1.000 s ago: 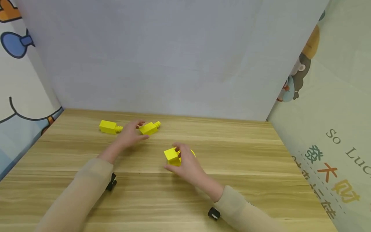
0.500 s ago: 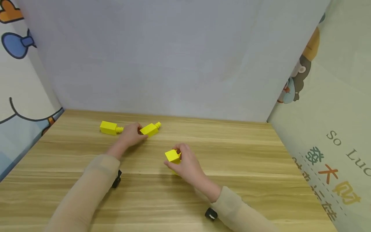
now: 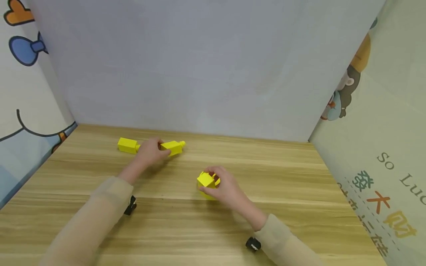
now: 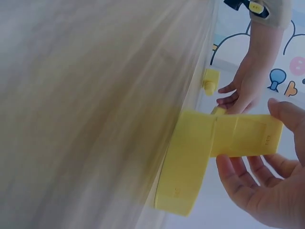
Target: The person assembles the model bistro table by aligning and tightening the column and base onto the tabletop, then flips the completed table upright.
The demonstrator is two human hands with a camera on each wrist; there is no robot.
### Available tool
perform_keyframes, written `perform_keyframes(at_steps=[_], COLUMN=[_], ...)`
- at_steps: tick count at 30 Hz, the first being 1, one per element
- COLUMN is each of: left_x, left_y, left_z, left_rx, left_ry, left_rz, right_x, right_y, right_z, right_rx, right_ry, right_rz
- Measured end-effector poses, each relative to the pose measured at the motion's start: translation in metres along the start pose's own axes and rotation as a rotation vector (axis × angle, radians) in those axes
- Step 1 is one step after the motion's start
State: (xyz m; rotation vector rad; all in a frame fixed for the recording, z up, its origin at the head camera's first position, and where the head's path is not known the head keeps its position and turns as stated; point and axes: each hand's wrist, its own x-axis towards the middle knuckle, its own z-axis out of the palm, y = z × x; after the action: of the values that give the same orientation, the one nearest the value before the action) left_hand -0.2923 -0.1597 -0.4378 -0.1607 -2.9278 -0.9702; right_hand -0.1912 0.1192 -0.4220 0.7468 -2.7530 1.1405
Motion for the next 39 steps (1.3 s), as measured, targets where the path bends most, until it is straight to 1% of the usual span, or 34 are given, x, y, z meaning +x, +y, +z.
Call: perform_keyframes(at_steps=[4, 9, 13, 16, 19, 25, 29, 32, 35, 39], left_x=[-0.007, -0.016, -0.02, -0.023, -0.026, -0.035, -0.043, -0.049, -0.053, -0.058], left_y=[0.008, 0.019, 0.026, 0.03, 0.035, 0.045, 0.054, 0.06, 0.065, 0.071], left_z=[-0.008, -0.018, -0.024, -0.028, -0.031, -0.038, -0.042, -0.044, -0.043, -0.039], left_rx=[-0.013, -0.02, 0.01, 0.018, 0.018, 0.005, -0.003, 0.002, 0.006, -0.01], left_ry=[0.027, 0.034, 0.035, 0.034, 0.034, 0.044, 0.043, 0.042, 0.044, 0.037], left_rz=[0.008, 0.035, 0.05, 0.059, 0.073, 0.1, 0.128, 0.153, 0.18, 0.225], right_x=[0.0, 0.0, 0.002, 0.004, 0.007, 0.012, 0.016, 0.019, 0.019, 0.021], right_y=[0.008, 0.017, 0.026, 0.032, 0.037, 0.046, 0.051, 0.051, 0.042, 0.033], right_z=[-0.009, -0.019, -0.026, -0.03, -0.034, -0.042, -0.045, -0.047, -0.054, -0.062], right_rx=[0.038, 0.065, 0.085, 0.098, 0.108, 0.139, 0.148, 0.127, 0.12, 0.139], right_ry=[-0.045, -0.127, -0.174, -0.201, -0.229, -0.287, -0.298, -0.294, -0.29, -0.27], right_rz=[-0.042, -0.04, -0.082, -0.128, -0.155, -0.153, -0.158, -0.165, -0.188, -0.26])
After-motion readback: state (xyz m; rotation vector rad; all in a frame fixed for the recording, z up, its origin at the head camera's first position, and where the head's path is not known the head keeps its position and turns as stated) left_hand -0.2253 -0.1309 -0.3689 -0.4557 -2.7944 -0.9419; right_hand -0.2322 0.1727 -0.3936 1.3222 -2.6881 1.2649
